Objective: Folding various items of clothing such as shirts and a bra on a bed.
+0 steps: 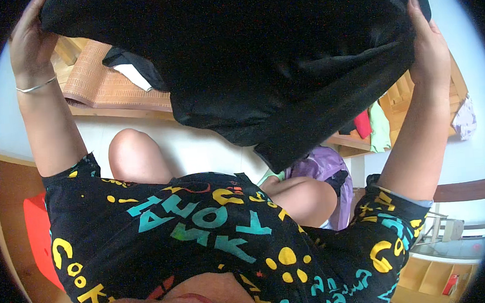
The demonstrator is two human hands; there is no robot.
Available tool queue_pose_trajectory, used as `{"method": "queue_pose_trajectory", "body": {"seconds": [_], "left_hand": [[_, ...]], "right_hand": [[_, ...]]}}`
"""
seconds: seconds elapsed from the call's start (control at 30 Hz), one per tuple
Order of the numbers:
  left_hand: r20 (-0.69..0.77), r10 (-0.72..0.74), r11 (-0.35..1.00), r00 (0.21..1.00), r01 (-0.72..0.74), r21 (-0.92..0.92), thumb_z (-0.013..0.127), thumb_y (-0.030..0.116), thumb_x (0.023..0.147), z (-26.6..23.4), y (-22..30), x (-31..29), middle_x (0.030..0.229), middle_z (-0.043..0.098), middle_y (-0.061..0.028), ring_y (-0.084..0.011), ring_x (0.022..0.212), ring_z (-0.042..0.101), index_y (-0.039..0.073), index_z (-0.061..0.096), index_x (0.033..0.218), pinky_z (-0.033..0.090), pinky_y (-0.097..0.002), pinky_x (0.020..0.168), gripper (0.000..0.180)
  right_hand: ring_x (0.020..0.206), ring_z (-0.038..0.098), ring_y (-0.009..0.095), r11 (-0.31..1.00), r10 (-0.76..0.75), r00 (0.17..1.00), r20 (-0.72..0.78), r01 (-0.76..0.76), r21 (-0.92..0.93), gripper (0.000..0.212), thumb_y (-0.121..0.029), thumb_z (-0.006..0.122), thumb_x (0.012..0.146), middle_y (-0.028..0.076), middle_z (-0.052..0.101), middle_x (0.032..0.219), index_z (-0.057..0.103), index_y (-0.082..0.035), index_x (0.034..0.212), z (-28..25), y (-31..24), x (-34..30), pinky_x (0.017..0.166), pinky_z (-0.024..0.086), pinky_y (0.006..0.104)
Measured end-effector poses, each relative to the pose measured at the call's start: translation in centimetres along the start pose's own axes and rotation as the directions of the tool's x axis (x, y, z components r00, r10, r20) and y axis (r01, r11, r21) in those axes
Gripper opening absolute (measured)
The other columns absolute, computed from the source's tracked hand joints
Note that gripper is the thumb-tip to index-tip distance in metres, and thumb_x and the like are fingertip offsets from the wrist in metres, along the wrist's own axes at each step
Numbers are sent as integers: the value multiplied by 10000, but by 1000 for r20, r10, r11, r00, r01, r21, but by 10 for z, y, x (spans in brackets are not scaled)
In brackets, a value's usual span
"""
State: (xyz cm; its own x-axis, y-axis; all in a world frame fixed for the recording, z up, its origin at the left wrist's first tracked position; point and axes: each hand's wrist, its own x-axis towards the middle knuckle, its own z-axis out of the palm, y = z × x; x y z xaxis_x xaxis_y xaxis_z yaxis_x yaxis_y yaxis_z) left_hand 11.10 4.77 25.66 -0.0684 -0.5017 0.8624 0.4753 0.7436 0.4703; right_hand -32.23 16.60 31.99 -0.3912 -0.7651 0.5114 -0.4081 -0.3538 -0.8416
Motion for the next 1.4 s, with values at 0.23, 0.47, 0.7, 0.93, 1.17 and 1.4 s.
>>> {"method": "queue_pose_trajectory", "body": {"seconds": [0.23,0.47,0.7,0.93,1.17,1.4], "left_hand": [[-40,-177,984,983,176,-36,525,118,902,3,14,-3,898,650,-81,-134,776,637,34,584,1032,524,-245,665,166],[386,-717,681,581,703,206,617,140,748,74,24,-70,1154,563,-99,-122,1009,562,-66,480,1212,436,-255,883,526],[848,-501,750,171,576,326,694,136,769,77,-9,-116,1213,572,-123,-168,1024,579,-28,455,1293,452,-303,882,599],[417,-610,792,673,510,335,580,311,888,18,-71,-90,1215,562,-71,-171,1126,516,51,493,1287,418,-305,924,484],[533,-651,548,540,821,-163,485,359,941,106,-160,-106,1256,521,-115,-200,1125,523,61,428,1341,449,-307,915,502],[806,-577,286,131,957,50,481,262,937,171,-78,-200,1229,527,-181,-235,1107,542,-52,448,1257,449,-308,936,450]], "right_hand": [[1024,605,258,921,259,963,75,-269,283,346,-273,523,937,157,633,1067,560,19,1120,-10,-14,8,932,467,398],[1021,608,258,767,-106,819,565,-294,570,281,-184,434,973,165,628,1086,545,26,1122,-20,-25,-2,949,464,397],[1057,583,281,810,-180,861,476,-144,568,254,-139,427,967,168,605,1114,540,30,1119,-10,-50,-4,981,444,400],[1104,553,326,861,-115,855,506,-169,480,221,-109,452,950,190,601,1095,566,43,1062,-20,-76,4,1037,388,442],[1078,567,327,841,-127,805,580,-222,494,255,-105,449,949,200,586,1111,526,69,1120,16,-92,-9,1047,379,437],[923,629,176,992,115,767,632,-121,-33,357,-230,545,922,85,605,1104,521,-28,1216,64,-29,-21,833,517,287]]}}
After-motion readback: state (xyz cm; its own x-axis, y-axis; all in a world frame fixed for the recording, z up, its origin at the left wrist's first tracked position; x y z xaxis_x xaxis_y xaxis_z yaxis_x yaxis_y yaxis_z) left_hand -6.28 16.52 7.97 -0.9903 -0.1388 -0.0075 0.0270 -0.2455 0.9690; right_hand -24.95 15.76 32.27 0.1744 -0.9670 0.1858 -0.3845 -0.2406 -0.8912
